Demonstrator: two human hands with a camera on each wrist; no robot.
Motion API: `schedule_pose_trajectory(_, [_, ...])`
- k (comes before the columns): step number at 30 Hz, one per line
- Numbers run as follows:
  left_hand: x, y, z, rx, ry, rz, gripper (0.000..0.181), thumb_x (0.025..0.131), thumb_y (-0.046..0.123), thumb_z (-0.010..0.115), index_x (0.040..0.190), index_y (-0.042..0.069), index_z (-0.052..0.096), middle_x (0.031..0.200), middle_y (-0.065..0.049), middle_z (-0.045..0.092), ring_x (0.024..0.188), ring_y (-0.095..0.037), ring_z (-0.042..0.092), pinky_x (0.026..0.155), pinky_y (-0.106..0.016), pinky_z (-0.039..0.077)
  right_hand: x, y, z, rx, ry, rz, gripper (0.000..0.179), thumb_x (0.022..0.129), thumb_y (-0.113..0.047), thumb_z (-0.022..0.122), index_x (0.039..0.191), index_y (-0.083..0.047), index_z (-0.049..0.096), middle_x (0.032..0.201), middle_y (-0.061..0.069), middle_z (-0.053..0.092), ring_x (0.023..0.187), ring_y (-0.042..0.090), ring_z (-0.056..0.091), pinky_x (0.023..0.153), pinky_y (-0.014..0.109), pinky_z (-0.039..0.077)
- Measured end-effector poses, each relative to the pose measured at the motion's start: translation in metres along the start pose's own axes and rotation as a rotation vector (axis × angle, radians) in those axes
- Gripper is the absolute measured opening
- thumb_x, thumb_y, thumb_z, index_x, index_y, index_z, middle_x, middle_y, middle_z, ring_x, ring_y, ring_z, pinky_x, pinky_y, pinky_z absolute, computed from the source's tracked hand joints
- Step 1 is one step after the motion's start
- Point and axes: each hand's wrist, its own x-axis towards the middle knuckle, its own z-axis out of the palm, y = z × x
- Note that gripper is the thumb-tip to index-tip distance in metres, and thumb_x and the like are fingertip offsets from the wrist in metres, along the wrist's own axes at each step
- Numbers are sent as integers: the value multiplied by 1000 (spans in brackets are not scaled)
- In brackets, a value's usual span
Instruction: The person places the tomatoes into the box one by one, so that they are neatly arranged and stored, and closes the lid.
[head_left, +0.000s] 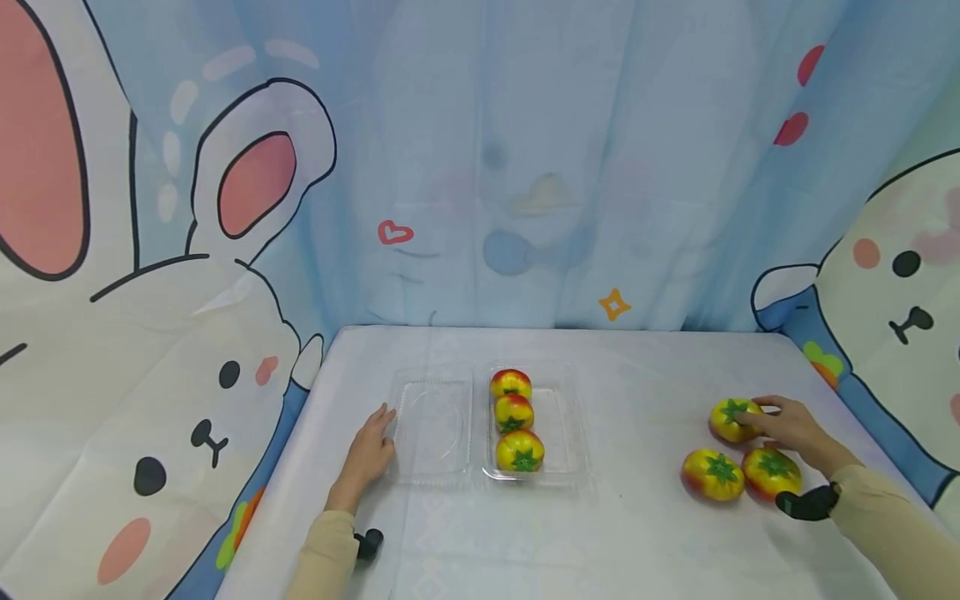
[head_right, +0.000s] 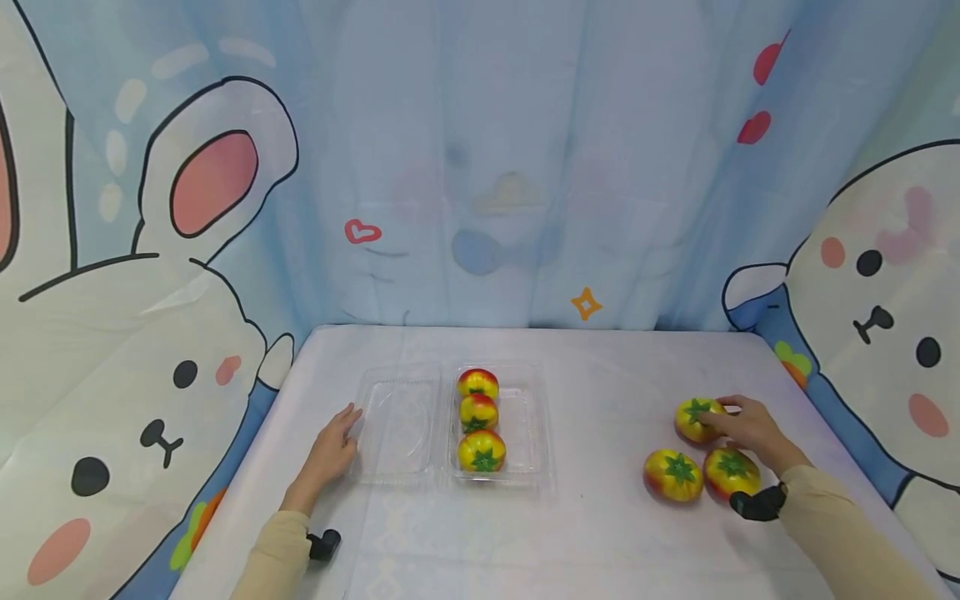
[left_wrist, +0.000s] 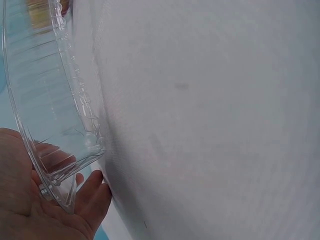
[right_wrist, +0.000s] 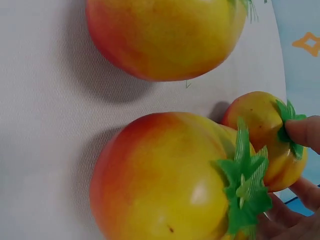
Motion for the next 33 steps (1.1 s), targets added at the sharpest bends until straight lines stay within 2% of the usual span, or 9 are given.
schedule_pose_trajectory(8, [1, 1, 1, -6, -3, -17, 52, 80, -7, 47, 132, -12, 55, 143, -31, 45, 132, -47, 44, 108, -56, 38, 3, -7, 3, -18, 38, -69, 92, 92, -51, 61, 138, 20, 25, 127, 45, 41, 107, 50, 53, 83, 46, 58])
schedule_pose_trajectory(16, [-2, 1, 0, -8, -8, -31, 52, 80, -7, 47, 132, -11, 55, 144, -30, 44, 133, -47, 43, 108, -56, 37, 1, -27, 11, -50, 66, -110, 94, 91, -57, 58, 140, 17, 27, 130, 44, 39, 110, 51, 51, 87, 49, 56])
schedule_pose_trajectory(24, [0, 0, 1, -3, -3, -24, 52, 80, -7, 47, 132, -12, 55, 144, -32, 44, 132, -48, 43, 108, -57, 37, 0, -65, 25, -50, 78, -190, 85, 94, -51, 58, 142, 13, 31, 134, 43, 37, 114, 52, 48, 90, 52, 54])
schedule_pose_trajectory(33, [0, 3, -2, 3, -33, -54, 54, 82, -6, 46, 135, -11, 52, 146, -30, 42, 135, -46, 40, 110, -55, 35, 0, -118, 52, -46, 90, -307, 75, 94, -45, 62, 141, 8, 39, 134, 38, 42, 116, 49, 48, 86, 46, 57])
